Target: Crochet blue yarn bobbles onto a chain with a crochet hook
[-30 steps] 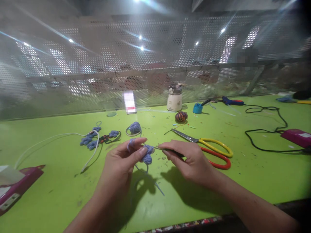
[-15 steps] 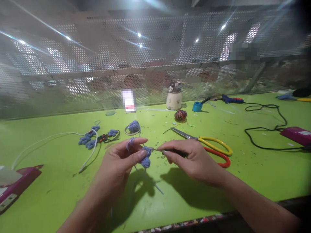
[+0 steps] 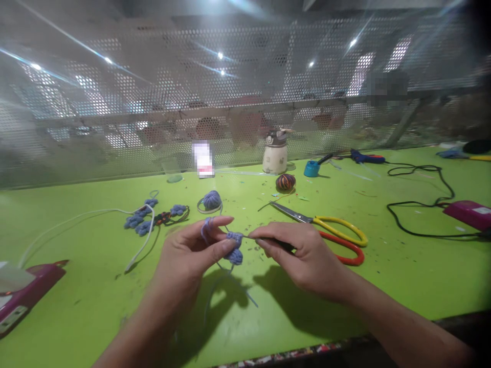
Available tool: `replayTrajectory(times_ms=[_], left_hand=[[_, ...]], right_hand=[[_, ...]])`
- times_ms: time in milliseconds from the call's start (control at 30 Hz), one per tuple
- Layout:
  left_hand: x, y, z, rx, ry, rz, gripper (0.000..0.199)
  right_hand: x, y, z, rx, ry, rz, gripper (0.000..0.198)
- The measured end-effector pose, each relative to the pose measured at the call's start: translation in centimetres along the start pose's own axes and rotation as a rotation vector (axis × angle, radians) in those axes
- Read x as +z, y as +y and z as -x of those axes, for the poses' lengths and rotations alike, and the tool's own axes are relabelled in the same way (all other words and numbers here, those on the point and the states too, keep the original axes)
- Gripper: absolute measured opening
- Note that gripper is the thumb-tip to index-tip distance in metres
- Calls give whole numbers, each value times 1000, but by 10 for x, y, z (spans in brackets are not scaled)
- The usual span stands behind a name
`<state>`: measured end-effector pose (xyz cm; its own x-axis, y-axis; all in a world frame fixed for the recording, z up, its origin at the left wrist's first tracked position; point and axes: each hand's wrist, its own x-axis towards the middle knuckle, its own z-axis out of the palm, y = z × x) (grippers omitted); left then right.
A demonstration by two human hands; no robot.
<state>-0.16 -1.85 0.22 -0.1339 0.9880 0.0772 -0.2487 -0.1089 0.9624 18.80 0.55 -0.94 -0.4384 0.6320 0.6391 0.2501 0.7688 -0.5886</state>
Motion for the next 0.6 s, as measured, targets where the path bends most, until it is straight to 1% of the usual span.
replayTrajectory(times_ms=[133,367,600], left_hand=[[0,-3,0,36,11,-26,27],[-1,-6,-1,56,7,-41,30],[-2,-7,1,92,34,-98,30]], right_hand=[[0,0,0,-11,10,3,21],[3,-3,0,53,13,0,19],[2,3,4,-59,-8,80,23]])
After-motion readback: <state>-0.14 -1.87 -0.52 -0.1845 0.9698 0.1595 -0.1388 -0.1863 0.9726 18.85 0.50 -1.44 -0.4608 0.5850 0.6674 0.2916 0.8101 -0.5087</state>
